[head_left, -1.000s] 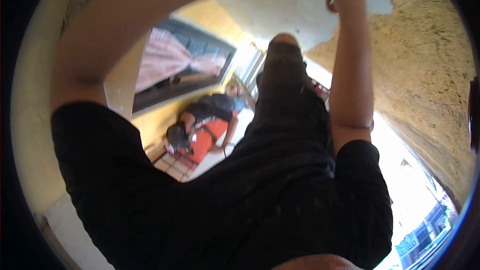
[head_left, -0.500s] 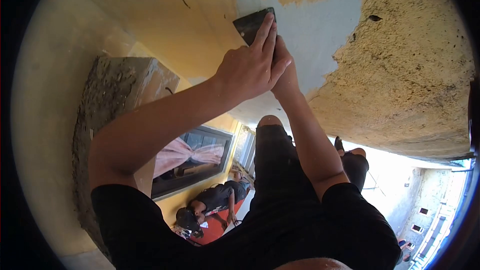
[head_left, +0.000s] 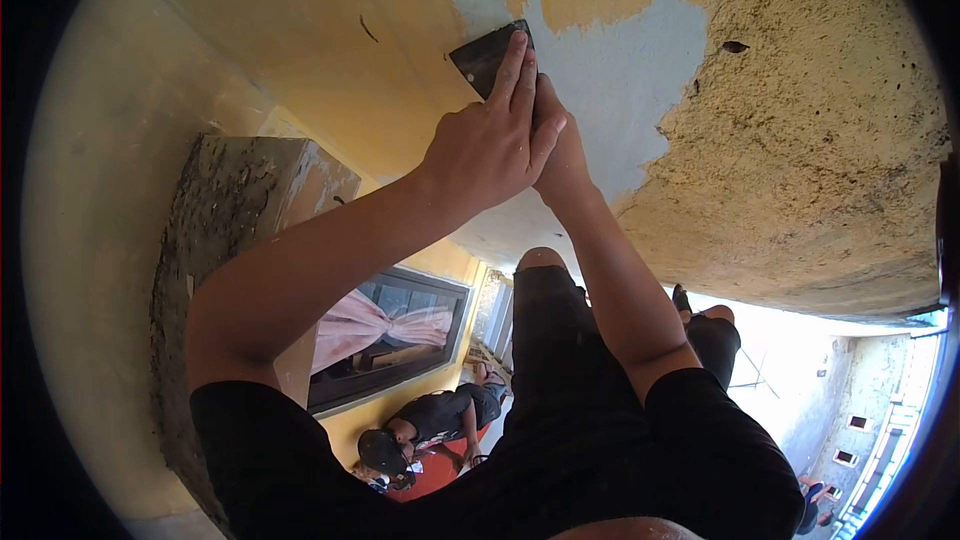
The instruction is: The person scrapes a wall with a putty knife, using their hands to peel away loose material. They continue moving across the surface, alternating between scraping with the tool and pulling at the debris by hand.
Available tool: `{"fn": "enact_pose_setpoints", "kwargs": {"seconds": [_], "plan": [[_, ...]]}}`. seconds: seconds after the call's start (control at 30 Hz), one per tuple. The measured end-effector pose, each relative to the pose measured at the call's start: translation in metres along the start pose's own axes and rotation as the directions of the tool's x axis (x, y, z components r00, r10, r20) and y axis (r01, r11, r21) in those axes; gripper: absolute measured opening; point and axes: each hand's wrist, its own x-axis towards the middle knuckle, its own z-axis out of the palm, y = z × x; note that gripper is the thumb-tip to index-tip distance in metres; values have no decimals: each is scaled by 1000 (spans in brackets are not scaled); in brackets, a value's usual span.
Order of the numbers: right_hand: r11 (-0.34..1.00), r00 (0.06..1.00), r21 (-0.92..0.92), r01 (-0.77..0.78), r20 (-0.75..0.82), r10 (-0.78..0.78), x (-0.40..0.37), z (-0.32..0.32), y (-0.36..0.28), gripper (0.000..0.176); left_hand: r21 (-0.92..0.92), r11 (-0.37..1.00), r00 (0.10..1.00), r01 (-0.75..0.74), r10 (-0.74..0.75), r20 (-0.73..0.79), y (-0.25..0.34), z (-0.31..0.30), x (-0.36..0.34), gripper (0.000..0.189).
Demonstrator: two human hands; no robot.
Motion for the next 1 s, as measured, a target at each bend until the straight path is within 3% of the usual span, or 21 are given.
{"fn": "enact_pose_setpoints", "kwargs": {"seconds": [0.23, 0.43, 0.53, 0.63, 0.7, 1.0], "plan": [[1000, 1000, 19, -1, 5, 1, 8, 2, 1, 42, 9, 1000, 998, -18, 19, -63, -6, -1, 3, 65], [998, 998, -1, 63, 27, -63, -1, -1, 3, 41, 32, 998, 998, 59, -60, 28, 5, -8, 0, 65], [1000, 999, -22, 0, 48, 1, -3, -1, 6, 38, 35, 998, 995, 57, -59, 74, 4, -3, -2, 65], [998, 998, 30, -48, 52, 46, -3, 5, 9, 41, 26, 998, 996, 57, -59, 66, 3, -1, -2, 65], [948, 994, 298, -111, 34, 105, -2, 11, 11, 46, 8, 999, 998, 52, -52, 45, 1, 0, -3, 65], [974, 998, 218, -62, 25, 58, -4, 12, 1, 49, 14, 998, 995, 64, -65, 78, 1, -2, -2, 67]]}}
